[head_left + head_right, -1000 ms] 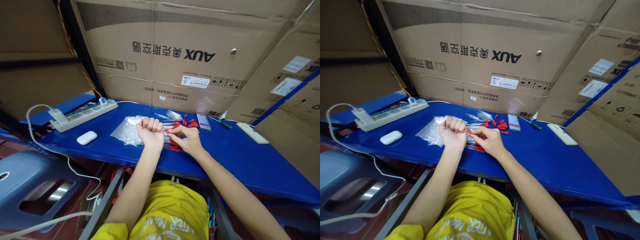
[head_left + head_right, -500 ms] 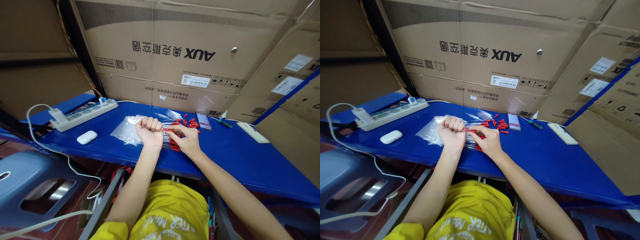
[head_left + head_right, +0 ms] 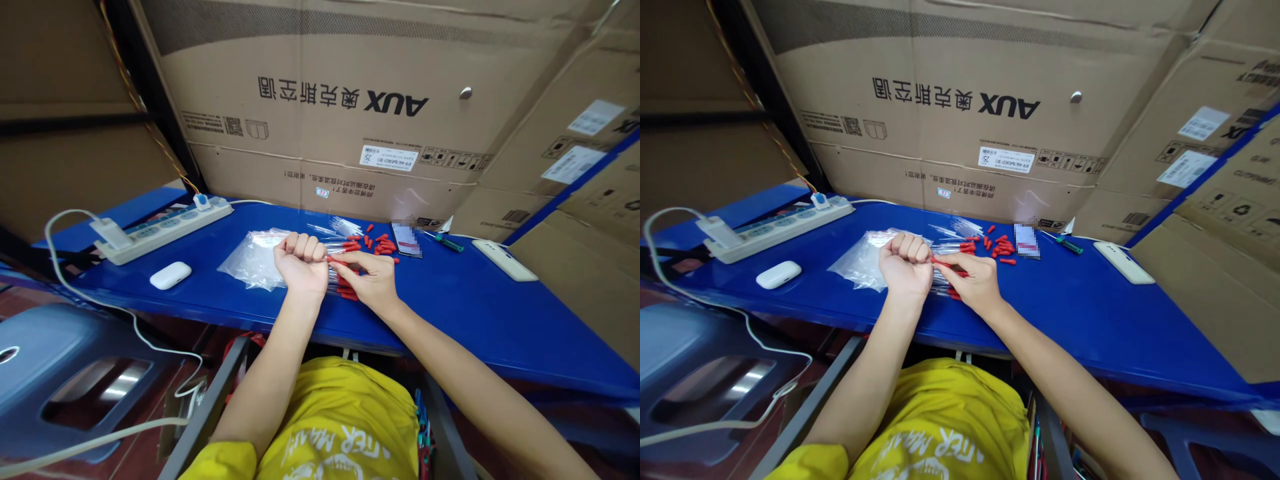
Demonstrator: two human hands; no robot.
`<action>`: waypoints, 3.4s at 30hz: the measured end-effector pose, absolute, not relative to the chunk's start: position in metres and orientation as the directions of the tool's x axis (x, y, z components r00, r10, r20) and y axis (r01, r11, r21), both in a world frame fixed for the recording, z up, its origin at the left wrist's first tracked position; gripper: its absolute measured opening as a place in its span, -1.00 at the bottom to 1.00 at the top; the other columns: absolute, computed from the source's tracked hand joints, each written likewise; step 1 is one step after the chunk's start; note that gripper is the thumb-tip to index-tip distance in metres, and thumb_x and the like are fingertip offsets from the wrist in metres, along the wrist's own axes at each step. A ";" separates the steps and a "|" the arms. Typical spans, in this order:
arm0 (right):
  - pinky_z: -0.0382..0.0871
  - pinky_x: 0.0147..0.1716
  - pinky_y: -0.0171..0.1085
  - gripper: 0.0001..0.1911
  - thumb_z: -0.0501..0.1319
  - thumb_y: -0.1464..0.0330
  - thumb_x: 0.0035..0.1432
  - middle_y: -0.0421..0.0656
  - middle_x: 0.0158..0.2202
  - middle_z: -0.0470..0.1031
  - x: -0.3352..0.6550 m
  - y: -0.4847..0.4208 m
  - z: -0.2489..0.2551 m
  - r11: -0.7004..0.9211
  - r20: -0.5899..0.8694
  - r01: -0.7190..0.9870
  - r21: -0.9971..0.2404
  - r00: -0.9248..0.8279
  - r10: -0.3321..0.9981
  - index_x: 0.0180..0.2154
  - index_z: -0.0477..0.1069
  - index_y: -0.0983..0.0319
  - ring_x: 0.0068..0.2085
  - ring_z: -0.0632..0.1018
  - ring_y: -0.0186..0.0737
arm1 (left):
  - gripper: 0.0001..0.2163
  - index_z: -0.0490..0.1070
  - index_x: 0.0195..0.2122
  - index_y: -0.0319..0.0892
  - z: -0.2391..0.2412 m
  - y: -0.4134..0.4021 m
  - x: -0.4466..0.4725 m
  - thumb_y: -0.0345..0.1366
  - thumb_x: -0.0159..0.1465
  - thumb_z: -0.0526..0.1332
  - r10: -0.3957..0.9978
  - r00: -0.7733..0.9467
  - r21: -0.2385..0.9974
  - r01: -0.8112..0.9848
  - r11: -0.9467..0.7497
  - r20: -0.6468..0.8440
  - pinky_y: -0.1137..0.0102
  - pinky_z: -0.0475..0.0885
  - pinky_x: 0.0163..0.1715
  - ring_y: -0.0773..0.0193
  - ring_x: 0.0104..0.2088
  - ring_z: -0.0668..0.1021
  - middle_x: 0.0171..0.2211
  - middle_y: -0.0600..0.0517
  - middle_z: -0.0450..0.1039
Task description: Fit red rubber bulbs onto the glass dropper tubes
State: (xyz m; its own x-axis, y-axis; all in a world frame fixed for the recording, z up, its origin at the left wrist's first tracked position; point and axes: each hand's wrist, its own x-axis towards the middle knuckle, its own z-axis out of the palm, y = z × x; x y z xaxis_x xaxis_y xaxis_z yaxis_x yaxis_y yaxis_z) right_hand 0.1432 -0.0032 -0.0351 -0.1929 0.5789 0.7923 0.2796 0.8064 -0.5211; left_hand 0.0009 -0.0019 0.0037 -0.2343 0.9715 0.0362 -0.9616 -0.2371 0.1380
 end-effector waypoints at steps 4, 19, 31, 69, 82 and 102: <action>0.73 -0.24 -0.19 -0.91 0.44 0.27 0.30 -0.16 -0.24 0.78 0.144 -0.002 -0.035 0.824 0.810 0.262 -0.503 -0.190 0.555 -0.21 0.75 0.10 -0.29 0.78 -0.10 | -0.58 -0.27 -0.52 -0.11 0.003 -0.003 0.003 -0.39 0.54 -0.22 0.972 -0.232 0.147 -0.961 -0.236 0.039 0.40 -0.09 -0.67 0.36 -0.63 -0.17 -0.62 0.19 -0.34; 0.73 -0.18 -0.15 -0.89 0.45 0.24 0.30 -0.15 -0.23 0.78 0.150 0.002 -0.030 0.800 0.773 0.263 -0.539 -0.223 0.594 -0.19 0.71 0.12 -0.27 0.77 -0.10 | -0.58 -0.25 -0.53 -0.11 0.004 -0.005 0.013 -0.39 0.53 -0.18 0.970 -0.237 0.159 -0.957 -0.244 0.063 0.40 -0.03 -0.64 0.37 -0.64 -0.11 -0.62 0.17 -0.33; 0.73 -0.30 -0.21 -0.88 0.44 0.25 0.29 -0.16 -0.32 0.75 0.141 -0.003 -0.035 0.714 0.695 0.076 -0.696 -0.177 0.697 -0.18 0.67 0.15 -0.38 0.75 -0.15 | -0.55 -0.22 -0.54 -0.10 0.006 -0.010 0.007 -0.29 0.55 -0.17 0.944 -0.285 0.136 -0.942 -0.308 0.164 0.39 -0.05 -0.66 0.35 -0.62 -0.15 -0.60 0.18 -0.36; 0.41 -0.53 -0.32 -0.57 0.20 -0.03 0.46 -0.23 -0.49 0.55 0.149 -0.002 -0.028 0.479 0.433 0.009 -0.878 -0.415 0.800 -0.28 0.43 0.18 -0.55 0.53 -0.30 | -0.53 -0.21 -0.56 -0.10 0.009 -0.016 0.007 -0.23 0.56 -0.17 0.928 -0.254 0.163 -0.938 -0.305 0.272 0.37 0.01 -0.63 0.34 -0.63 -0.09 -0.62 0.18 -0.34; 0.21 -0.44 -0.26 -0.73 0.04 0.18 0.59 -0.23 -0.48 0.40 0.153 0.001 -0.036 0.900 0.780 0.338 -0.275 -0.469 0.414 -0.18 0.34 0.17 -0.50 0.42 -0.25 | -0.57 -0.23 -0.52 -0.10 0.014 -0.016 0.005 -0.33 0.57 -0.18 0.976 -0.151 0.203 -0.962 -0.181 0.156 0.42 -0.06 -0.67 0.36 -0.63 -0.12 -0.61 0.18 -0.30; 0.21 -0.46 -0.27 -0.77 0.00 0.27 0.60 -0.27 -0.47 0.30 0.148 -0.009 -0.027 0.890 0.778 0.262 -0.373 -0.434 0.455 -0.19 0.28 0.15 -0.51 0.37 -0.30 | -0.52 -0.22 -0.55 -0.11 0.027 -0.030 0.011 -0.24 0.57 -0.13 0.957 -0.223 0.301 -0.914 -0.272 0.187 0.41 0.01 -0.66 0.36 -0.64 -0.09 -0.61 0.18 -0.31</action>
